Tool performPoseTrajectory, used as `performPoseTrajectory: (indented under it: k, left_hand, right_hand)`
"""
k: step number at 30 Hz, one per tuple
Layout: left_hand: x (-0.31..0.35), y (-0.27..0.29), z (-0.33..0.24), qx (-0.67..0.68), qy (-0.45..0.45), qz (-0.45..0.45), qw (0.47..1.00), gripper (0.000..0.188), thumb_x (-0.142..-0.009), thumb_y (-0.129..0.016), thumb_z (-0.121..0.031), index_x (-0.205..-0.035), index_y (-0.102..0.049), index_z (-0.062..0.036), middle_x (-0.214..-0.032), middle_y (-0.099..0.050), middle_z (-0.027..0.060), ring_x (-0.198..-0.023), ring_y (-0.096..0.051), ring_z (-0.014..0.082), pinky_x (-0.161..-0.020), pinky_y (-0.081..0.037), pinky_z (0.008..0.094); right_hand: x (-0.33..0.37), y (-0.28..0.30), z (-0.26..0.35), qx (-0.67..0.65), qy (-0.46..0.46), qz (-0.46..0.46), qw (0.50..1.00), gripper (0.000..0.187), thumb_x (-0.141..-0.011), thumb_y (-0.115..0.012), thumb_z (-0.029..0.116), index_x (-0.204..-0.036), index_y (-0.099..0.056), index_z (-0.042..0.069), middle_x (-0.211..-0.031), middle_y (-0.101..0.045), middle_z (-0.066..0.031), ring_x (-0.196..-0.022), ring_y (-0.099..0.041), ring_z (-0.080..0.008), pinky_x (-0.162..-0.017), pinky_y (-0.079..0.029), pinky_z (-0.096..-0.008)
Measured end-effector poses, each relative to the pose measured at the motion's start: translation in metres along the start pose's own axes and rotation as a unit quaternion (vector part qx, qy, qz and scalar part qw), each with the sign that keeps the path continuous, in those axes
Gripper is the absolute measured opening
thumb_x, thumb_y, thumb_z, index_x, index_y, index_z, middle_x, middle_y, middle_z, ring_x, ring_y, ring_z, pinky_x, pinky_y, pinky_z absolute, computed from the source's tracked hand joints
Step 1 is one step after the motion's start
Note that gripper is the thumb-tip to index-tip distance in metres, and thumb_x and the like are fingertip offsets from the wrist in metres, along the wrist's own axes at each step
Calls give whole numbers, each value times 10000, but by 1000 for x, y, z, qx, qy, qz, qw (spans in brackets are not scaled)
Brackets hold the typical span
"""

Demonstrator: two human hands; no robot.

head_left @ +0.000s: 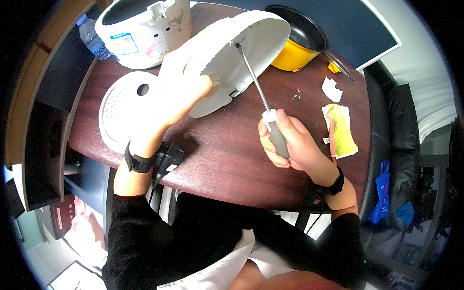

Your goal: The person uses a screwdriver to remove screws from a white plastic lid of a rice cooker. After removing the screws, the person wipes the lid with a cloth.

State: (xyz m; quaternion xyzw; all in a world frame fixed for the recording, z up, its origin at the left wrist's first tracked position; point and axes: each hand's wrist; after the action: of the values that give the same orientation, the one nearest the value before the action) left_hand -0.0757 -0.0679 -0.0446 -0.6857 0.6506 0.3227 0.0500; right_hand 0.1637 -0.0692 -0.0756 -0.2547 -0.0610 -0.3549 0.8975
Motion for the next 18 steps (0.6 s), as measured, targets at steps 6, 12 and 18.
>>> performPoseTrajectory:
  k: [6, 12, 18]
  left_hand:
    - [-4, -1, 5, 20, -50, 6, 999, 682, -608, -492, -122, -1286, -475, -43, -1214, -558, 142, -1106, -532, 220, -958, -387, 317]
    - [-5, -3, 8, 43, -32, 1, 999, 690, -605, -486, -125, -1289, -473, -35, -1219, -556, 140, -1112, -526, 221, -957, -386, 318]
    - [-5, -5, 6, 39, -28, -7, 999, 688, -603, -465, -110, -1286, -477, -32, -1227, -551, 135, -1126, -510, 213, -974, -363, 312]
  right_hand:
    - [-11, 19, 3, 403, 164, -168, 885, 306, -936, -480, 330, -850, -490, 37, -594, -528, -66, -449, -509, -200, -420, -394, -297]
    - [-6, 16, 19, 672, 263, -300, 624, 279, -848, -611, 301, -846, -500, 44, -705, -595, -157, -636, -585, -372, -512, -448, -409]
    - [11, 15, 29, 237, 11, -95, 967, 442, -945, -378, 464, -869, -490, 43, -605, -497, -28, -395, -447, -116, -354, -340, -250]
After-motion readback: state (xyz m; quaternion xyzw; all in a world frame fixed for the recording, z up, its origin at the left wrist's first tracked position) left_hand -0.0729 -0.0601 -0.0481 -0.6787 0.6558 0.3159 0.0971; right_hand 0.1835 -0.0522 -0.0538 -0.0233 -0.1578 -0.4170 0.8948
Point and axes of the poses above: each hand's wrist, its own x-axis away from the middle knuckle, its own y-axis out of the back of the hand, z = x × y
